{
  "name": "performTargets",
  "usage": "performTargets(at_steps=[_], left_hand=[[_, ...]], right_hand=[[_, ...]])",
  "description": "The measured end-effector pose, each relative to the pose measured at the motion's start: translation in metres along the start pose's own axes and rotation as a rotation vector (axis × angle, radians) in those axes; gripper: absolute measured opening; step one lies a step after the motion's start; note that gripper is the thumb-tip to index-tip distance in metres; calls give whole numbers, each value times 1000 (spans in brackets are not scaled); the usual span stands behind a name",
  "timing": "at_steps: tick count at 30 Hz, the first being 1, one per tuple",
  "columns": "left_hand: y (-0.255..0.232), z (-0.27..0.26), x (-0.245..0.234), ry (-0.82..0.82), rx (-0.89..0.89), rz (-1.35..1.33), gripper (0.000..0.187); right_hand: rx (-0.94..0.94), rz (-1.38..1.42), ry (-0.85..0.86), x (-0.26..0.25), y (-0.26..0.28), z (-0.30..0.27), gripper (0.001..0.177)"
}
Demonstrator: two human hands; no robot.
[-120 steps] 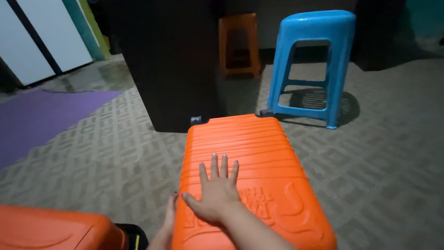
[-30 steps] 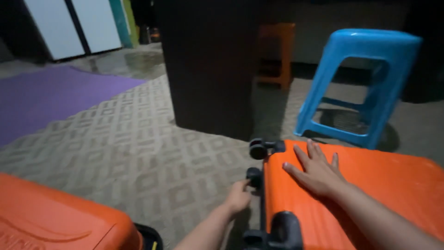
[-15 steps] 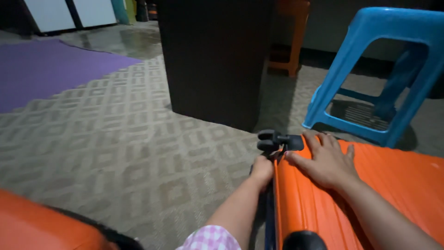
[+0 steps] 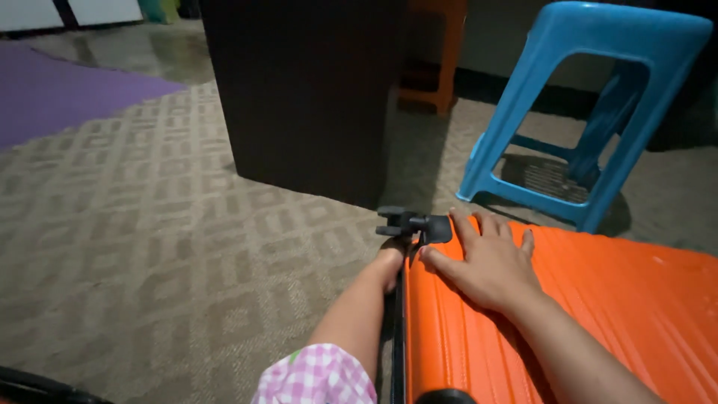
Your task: The person packs a suitcase by organizing black plastic-wrapped items, placing a blue strap inside, and securing internal straps before closing and zipping the orange luggage.
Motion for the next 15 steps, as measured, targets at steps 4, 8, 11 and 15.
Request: performTargets(at_steps=[4,8,11,15], left_hand=[[1,6,-5,-9,-66,80,44],[11,19,-9,-14,-138,157,39],[14,33,-18,-20,-181,206,35],[25,63,-35,-12,-201,203,33]], right_hand=[[14,-34,37,1,1,-1,100],[20,-57,79,4,2,-1,100],[20,-63,100,4,4,-2,102],[30,-69,106,6,2,-2,104]])
Point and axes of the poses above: each hand's wrist, its own z-axis towards the middle knuckle, its own x-axis out of the palm, y = z × x, the point moved 8 cm from there along z, towards the middle knuckle, and after that the axes turned 7 degrees about -x, right-handed, at the moved point
